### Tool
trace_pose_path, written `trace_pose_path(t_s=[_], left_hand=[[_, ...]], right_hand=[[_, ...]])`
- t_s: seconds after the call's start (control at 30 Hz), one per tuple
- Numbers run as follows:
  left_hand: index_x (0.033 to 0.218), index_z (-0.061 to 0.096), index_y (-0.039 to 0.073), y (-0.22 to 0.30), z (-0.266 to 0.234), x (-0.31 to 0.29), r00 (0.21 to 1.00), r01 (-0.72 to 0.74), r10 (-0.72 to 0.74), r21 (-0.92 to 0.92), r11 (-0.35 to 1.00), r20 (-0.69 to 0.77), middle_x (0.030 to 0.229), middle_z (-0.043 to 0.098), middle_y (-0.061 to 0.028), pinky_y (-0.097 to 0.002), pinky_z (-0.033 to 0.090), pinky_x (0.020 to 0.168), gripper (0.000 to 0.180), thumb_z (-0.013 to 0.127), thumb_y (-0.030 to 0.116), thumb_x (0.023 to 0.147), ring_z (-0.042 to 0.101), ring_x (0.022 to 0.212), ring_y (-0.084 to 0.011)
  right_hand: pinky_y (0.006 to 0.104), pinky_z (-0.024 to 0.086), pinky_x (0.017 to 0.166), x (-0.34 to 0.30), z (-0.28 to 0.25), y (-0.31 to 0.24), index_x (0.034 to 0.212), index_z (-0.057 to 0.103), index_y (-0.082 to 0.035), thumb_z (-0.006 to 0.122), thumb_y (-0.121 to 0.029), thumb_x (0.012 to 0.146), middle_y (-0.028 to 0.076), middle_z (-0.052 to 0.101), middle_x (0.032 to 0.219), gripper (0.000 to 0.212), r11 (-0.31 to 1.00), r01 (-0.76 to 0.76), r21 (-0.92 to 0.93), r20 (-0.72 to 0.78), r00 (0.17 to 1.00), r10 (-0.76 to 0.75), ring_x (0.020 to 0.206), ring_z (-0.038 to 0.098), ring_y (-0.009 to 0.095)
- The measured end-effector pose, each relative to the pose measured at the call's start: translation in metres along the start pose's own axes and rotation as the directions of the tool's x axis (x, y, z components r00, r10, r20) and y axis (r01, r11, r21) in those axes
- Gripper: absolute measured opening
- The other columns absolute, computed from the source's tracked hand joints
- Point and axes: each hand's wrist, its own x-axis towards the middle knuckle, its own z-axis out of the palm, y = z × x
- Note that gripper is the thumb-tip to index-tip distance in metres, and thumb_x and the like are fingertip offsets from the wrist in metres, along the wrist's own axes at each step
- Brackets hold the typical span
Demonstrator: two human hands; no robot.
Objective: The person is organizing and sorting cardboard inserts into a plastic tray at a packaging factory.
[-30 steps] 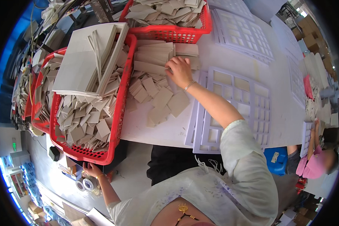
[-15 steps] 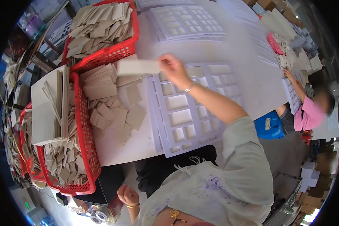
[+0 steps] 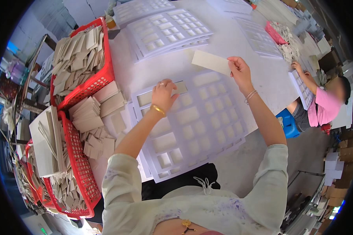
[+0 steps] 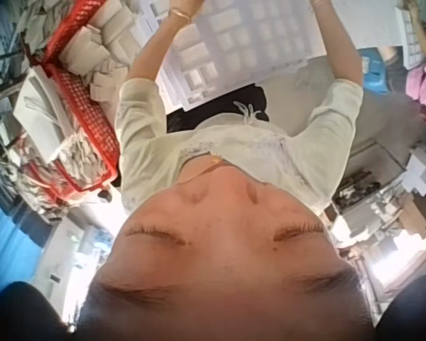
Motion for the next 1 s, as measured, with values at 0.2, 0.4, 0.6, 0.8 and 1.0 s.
trace_pose_path(t_s=[0.2, 0.4, 0.6, 0.8, 1.0], left_hand=[[0.101, 0.058, 0.015, -0.016, 0.028, 0.042, 0.915, 0.126, -0.216, 0.269, 0.955, 0.34, 0.112, 0.058, -0.0064, -0.0428, 0.037, 0.096, 0.039, 0.077, 0.024, 0.068, 0.055, 0.107, -0.0298], [0.109, 0.052, 0.015, -0.024, 0.033, 0.046, 0.899, 0.202, -0.293, 0.285, 0.937, 0.324, 0.11, 0.058, -0.0058, -0.0415, 0.036, 0.097, 0.046, 0.075, 0.019, 0.07, 0.055, 0.108, -0.0275], [0.104, 0.062, 0.015, -0.025, 0.036, 0.032, 0.98, -0.062, 0.009, 0.259, 0.964, 0.2, 0.111, 0.058, -0.0027, -0.04, 0.036, 0.095, 0.032, 0.067, 0.007, 0.073, 0.052, 0.109, -0.0247], [0.104, 0.064, 0.015, -0.017, 0.026, 0.031, 0.91, -0.216, 0.11, 0.231, 0.949, 0.399, 0.12, 0.057, -0.001, -0.0398, 0.036, 0.096, 0.036, 0.057, -0.004, 0.075, 0.05, 0.11, -0.0244], [0.11, 0.061, 0.013, -0.007, 0.026, 0.034, 0.872, -0.129, 0.044, 0.142, 0.981, 0.487, 0.127, 0.055, -0.0029, -0.0399, 0.037, 0.097, 0.043, 0.054, -0.008, 0.074, 0.048, 0.115, -0.0268]], right_hand=[[0.0195, 0.039, 0.049, 0.016, -0.028, 0.032, 0.101, 0.061, -0.005, 0.057, -0.014, 0.092, -0.002, 0.058, 0.076, 0.014, 0.998, -0.052, -0.03, 0.1, 0.993, 0.055, 0.056, 0.047, 0.004], [0.02, 0.04, 0.049, 0.038, -0.032, 0.06, 0.1, 0.062, -0.005, 0.058, -0.013, 0.091, -0.003, 0.057, 0.074, 0.013, 0.986, -0.109, -0.128, 0.389, 0.909, 0.151, 0.058, 0.047, 0.004], [0.022, 0.043, 0.058, 0.055, -0.023, 0.103, 0.094, 0.064, -0.004, 0.06, -0.011, 0.088, -0.003, 0.057, 0.074, 0.01, 0.972, -0.146, -0.185, 0.447, 0.868, 0.216, 0.064, 0.049, 0.006], [0.025, 0.044, 0.066, 0.065, -0.006, 0.13, 0.089, 0.065, -0.004, 0.061, -0.01, 0.085, -0.001, 0.058, 0.073, 0.009, 0.977, 0.015, -0.213, 0.439, 0.895, 0.082, 0.068, 0.051, 0.008], [0.0284, 0.046, 0.065, 0.074, 0.0, 0.137, 0.09, 0.066, -0.006, 0.062, -0.013, 0.082, 0.003, 0.06, 0.071, 0.012, 0.929, 0.137, -0.343, 0.469, 0.882, 0.043, 0.066, 0.053, 0.013]])
